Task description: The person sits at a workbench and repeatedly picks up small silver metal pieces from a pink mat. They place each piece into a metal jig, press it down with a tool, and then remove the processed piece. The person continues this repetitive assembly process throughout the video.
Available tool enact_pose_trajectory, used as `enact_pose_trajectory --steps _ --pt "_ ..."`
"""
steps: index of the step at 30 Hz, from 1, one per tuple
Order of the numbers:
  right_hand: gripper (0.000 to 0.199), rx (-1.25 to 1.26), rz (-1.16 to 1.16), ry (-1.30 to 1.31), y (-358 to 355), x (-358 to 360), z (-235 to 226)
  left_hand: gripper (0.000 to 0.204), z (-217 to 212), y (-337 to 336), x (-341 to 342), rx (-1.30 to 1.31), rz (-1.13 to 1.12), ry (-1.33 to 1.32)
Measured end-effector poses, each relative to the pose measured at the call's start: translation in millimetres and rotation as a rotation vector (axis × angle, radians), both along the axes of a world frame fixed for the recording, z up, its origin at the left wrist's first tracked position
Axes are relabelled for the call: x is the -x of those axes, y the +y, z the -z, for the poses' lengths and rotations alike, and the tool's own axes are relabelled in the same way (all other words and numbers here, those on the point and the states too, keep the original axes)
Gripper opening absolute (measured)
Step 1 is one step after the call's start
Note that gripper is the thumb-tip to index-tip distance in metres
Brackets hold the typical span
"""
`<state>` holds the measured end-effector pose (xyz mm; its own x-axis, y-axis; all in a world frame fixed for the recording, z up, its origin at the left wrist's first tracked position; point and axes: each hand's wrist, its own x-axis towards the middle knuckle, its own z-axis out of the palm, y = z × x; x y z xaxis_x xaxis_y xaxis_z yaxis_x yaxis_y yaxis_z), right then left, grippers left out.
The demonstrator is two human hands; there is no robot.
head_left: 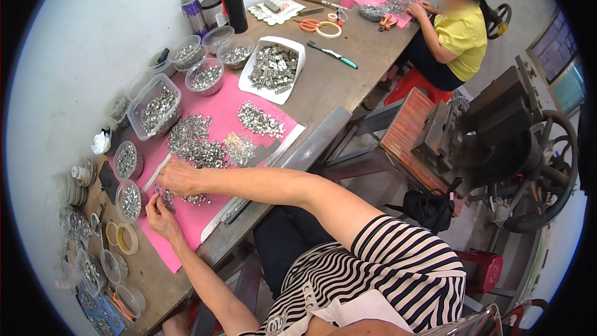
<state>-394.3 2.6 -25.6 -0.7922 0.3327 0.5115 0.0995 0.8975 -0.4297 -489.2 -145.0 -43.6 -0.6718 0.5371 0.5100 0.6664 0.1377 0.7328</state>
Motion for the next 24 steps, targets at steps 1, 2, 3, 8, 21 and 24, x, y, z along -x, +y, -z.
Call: enact_pose_trajectory --steps 1,2,3,8,21,24 --pt "0.01 0.01 0.006 0.001 2 -7 -1 0.015 -1 3 -2 -0.011 0.009 -0.022" --pt "0.011 0.035 -0.038 -0.065 -2 -16 -9 0.014 -1 0 -2 -0.018 -0.001 -0.041" --pt "0.011 0.059 -0.081 -0.13 -4 -31 -16 0.014 -1 -2 -2 -0.025 -0.01 -0.059" --pt "0.014 0.128 -0.133 -0.449 -9 -122 -43 0.011 -27 -11 -58 -0.03 0.313 -0.047" --pt "0.011 0.214 -0.075 -0.133 -6 -187 -28 0.016 -31 -16 -109 0.071 0.462 -0.139" --pt "0.01 0.251 -0.09 -0.189 -14 -188 -34 0.015 -27 -22 -109 0.012 0.416 -0.24"
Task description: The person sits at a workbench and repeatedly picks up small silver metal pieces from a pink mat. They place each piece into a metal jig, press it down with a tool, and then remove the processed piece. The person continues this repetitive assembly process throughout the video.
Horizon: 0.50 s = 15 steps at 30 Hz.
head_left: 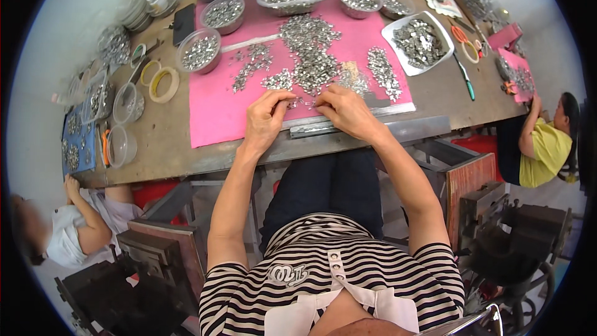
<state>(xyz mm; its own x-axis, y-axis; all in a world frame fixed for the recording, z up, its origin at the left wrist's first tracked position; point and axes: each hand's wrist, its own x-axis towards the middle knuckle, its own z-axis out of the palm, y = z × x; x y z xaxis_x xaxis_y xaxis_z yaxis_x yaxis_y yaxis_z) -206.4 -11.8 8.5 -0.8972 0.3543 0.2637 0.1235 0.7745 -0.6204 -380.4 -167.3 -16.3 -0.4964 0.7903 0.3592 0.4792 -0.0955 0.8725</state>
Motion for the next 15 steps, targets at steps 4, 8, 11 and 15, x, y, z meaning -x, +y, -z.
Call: enact_pose_trajectory --steps 4,8,11,15 --pt "0.009 -0.004 0.018 -0.004 1 -1 2 0.014 -6 -14 2 0.054 -0.133 -0.002" --pt "0.008 -0.046 0.011 0.008 1 1 4 0.012 -4 -16 2 0.11 -0.121 0.346" --pt "0.007 -0.093 -0.01 0.017 2 1 5 0.011 -5 -11 -5 0.131 -0.131 0.497" --pt "0.007 -0.005 0.011 0.038 -1 -3 1 0.008 1 -10 0 0.104 -0.15 0.468"
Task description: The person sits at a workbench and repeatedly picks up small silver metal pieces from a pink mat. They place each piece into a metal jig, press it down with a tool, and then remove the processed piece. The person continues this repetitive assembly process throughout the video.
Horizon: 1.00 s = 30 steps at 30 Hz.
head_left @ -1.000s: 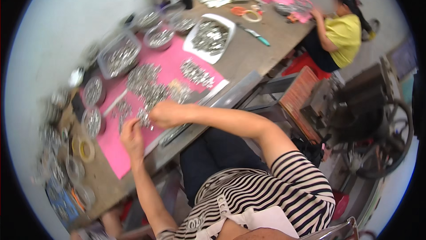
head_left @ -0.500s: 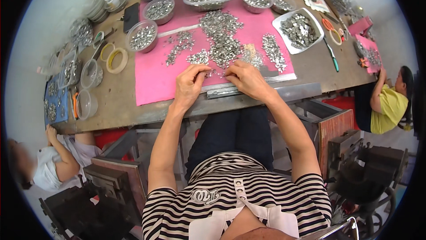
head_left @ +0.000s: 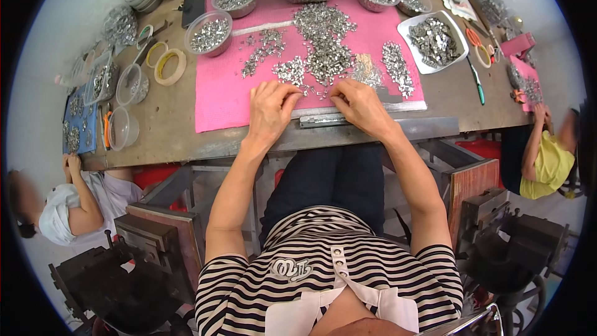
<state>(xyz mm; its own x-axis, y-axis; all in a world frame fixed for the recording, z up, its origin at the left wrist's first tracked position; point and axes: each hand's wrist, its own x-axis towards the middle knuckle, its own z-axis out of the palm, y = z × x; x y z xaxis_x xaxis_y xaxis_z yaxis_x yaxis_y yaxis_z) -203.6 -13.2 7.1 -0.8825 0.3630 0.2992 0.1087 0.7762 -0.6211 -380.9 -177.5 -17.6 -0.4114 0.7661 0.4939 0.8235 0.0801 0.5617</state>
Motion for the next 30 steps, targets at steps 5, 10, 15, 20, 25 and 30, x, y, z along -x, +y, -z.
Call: enact_pose_trajectory --steps 5,10,15,20,25,30 --pt "0.007 0.205 0.025 0.074 -25 -14 -11 0.008 2 -13 3 -0.048 -0.034 0.08" --pt "0.012 0.045 0.005 0.138 -43 -20 1 0.007 4 -18 8 -0.056 -0.068 0.013" --pt "0.013 0.008 0.016 0.185 -48 -18 7 0.006 4 -29 8 -0.049 -0.039 -0.093" --pt "0.014 -0.149 0.019 0.207 -51 -16 12 0.008 7 -37 8 -0.025 -0.076 0.024" --pt "0.014 -0.326 -0.078 0.212 -50 -21 0 0.01 0 -42 8 0.029 -0.092 0.079" --pt "0.01 -0.231 -0.026 0.128 -31 -9 -2 0.008 1 -39 7 0.056 -0.13 0.062"
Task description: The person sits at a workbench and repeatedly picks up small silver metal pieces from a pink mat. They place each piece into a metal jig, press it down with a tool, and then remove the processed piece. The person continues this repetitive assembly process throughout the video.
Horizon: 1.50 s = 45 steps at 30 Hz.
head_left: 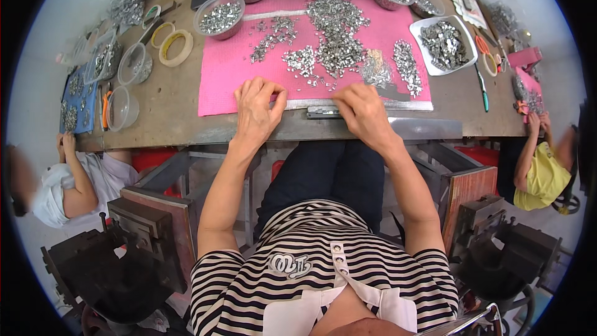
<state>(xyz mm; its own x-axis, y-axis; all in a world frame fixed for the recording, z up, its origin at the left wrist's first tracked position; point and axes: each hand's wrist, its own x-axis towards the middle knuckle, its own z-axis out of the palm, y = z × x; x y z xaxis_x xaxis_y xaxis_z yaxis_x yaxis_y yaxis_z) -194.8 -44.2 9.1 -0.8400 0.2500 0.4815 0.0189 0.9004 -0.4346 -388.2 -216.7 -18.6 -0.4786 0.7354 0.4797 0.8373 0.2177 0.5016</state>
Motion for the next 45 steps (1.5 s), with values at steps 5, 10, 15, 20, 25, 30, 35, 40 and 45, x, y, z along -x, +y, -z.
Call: enact_pose_trajectory --steps 5,10,15,20,25,30,35,40,45 --pt "0.008 -0.027 0.089 -0.043 11 27 9 0.006 -4 1 0 -0.01 -0.001 -0.009" --pt "0.011 0.206 0.091 -0.21 21 17 10 0.006 -7 0 2 0.01 0.021 0.025" --pt "0.008 0.136 0.081 -0.113 25 11 9 0.009 -9 -2 9 0.079 0.084 0.032" --pt "0.007 0.062 -0.015 -0.098 29 9 5 0.007 -16 0 11 0.137 0.096 0.03" --pt "0.007 0.098 -0.047 -0.174 35 11 7 0.006 -14 -3 13 0.121 0.103 0.069" --pt "0.007 0.134 -0.045 -0.233 37 12 5 0.006 -19 -2 15 0.157 0.156 0.129" --pt "0.008 0.327 -0.001 -0.124 17 -1 -12 0.006 -16 -2 12 0.142 0.158 0.13" --pt "0.006 0.296 -0.026 -0.009 -10 -10 -3 0.007 -13 -4 19 0.122 0.198 0.1" --pt "0.01 0.214 0.011 0.054 -13 -9 9 0.007 -18 -1 8 0.05 0.178 -0.044"
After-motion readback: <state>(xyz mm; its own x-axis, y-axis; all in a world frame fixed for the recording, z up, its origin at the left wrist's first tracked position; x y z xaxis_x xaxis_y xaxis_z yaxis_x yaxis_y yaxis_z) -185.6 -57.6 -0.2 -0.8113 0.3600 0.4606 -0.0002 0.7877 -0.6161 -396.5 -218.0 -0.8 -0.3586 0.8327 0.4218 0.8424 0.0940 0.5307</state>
